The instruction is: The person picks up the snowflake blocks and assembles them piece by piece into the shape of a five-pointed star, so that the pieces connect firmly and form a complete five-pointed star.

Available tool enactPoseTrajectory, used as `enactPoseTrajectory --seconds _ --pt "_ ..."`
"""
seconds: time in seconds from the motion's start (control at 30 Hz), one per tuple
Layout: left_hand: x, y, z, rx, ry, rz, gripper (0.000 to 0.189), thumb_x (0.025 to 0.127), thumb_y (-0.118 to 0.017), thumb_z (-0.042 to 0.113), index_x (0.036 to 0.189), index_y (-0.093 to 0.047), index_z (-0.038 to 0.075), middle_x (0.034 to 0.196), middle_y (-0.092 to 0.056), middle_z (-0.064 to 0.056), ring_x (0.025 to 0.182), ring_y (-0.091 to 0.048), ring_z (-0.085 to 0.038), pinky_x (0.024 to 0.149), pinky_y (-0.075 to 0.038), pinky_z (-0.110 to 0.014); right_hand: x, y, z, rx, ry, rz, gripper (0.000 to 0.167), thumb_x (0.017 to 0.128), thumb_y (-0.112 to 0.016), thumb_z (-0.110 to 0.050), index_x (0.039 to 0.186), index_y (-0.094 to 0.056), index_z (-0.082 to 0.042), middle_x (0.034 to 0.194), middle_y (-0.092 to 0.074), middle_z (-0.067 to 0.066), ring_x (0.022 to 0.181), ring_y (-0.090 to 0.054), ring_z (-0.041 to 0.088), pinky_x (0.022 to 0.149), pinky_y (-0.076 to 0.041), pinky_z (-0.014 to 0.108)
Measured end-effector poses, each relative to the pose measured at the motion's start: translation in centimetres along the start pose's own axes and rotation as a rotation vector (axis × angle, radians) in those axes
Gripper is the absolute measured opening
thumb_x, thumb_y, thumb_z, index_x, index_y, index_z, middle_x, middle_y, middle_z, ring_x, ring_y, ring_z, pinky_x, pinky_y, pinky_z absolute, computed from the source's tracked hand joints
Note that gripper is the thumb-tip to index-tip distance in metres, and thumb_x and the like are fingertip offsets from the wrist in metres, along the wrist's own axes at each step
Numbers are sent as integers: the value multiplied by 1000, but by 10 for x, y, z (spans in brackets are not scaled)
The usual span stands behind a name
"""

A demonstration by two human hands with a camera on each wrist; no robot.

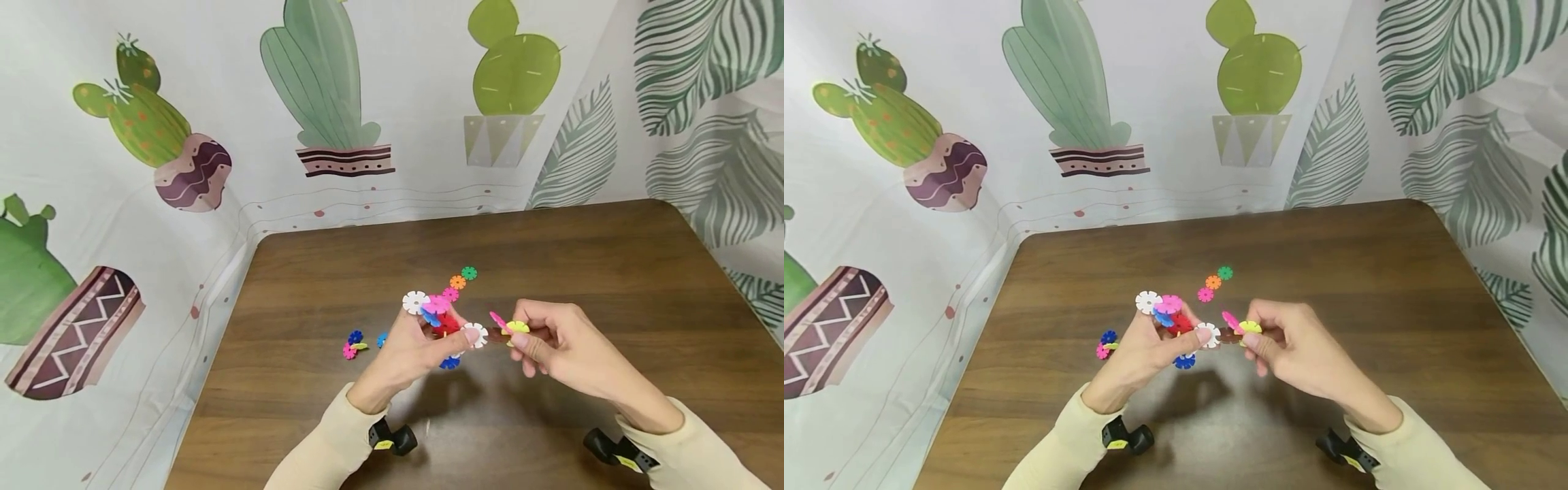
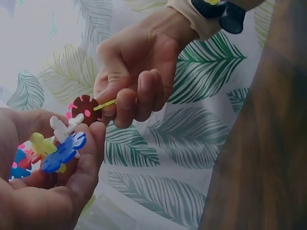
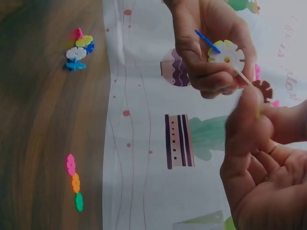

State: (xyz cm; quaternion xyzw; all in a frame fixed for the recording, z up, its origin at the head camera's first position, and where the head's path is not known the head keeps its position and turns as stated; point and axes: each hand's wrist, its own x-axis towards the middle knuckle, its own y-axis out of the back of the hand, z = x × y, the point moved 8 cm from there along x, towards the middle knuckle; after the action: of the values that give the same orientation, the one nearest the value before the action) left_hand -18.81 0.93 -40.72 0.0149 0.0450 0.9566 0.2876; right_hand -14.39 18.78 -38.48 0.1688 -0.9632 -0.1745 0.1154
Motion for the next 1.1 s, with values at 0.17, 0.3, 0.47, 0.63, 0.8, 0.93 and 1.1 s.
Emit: enactPoseTrajectory --seconds 0.17,0.3,0.47,0.63,0.8,0.93,1.1 --pt "0 -2 -1 21 13 -2 15 93 -84 21 97 -79 8 86 -78 -14 60 -54 -12 54 -42 -22 0 -2 -1 -37 -6 12 32 98 -66 9 81 -56 -16 61 -59 -4 45 -55 9 39 -40 25" --pt "1 -3 -1 21 10 0 15 92 -84 20 96 -80 6 84 -78 -14 61 -55 -12 53 -42 -23 0 -1 -2 -56 -3 25 33 96 -66 10 78 -54 -15 57 -54 -5 44 -48 5 38 -38 24" --pt "1 -4 -1 10 -11 -1 14 92 -85 19 93 -81 6 82 -78 -17 61 -56 -11 52 -42 -23 1 -2 -1 -53 -12 18 34 95 -63 13 76 -51 -13 55 -50 -4 43 -44 4 37 -34 24" --pt "-2 -5 -1 -9 -14 14 16 92 -85 22 95 -80 7 86 -79 -18 65 -60 -10 56 -48 -22 1 -6 1 60 -10 7 33 95 -57 17 75 -49 -9 54 -52 4 40 -46 12 36 -36 26" --pt "-2 -5 1 2 -24 27 16 93 -85 23 95 -80 9 86 -79 -16 65 -60 -10 57 -49 -22 1 -8 3 135 -17 21 32 95 -55 17 74 -47 -5 53 -53 8 39 -47 16 36 -36 27" --pt "-1 -5 4 25 -52 18 14 92 -85 22 92 -80 9 83 -79 -16 62 -57 -10 53 -45 -23 1 -9 4 134 -33 34 32 95 -55 17 73 -46 -5 52 -52 8 38 -47 17 36 -34 27" --pt "0 -7 5 42 -45 -3 13 91 -85 21 90 -81 9 79 -78 -15 59 -53 -10 49 -40 -24 0 -10 5 122 -43 40 33 92 -53 19 71 -47 -6 51 -52 7 36 -46 17 35 -35 27"
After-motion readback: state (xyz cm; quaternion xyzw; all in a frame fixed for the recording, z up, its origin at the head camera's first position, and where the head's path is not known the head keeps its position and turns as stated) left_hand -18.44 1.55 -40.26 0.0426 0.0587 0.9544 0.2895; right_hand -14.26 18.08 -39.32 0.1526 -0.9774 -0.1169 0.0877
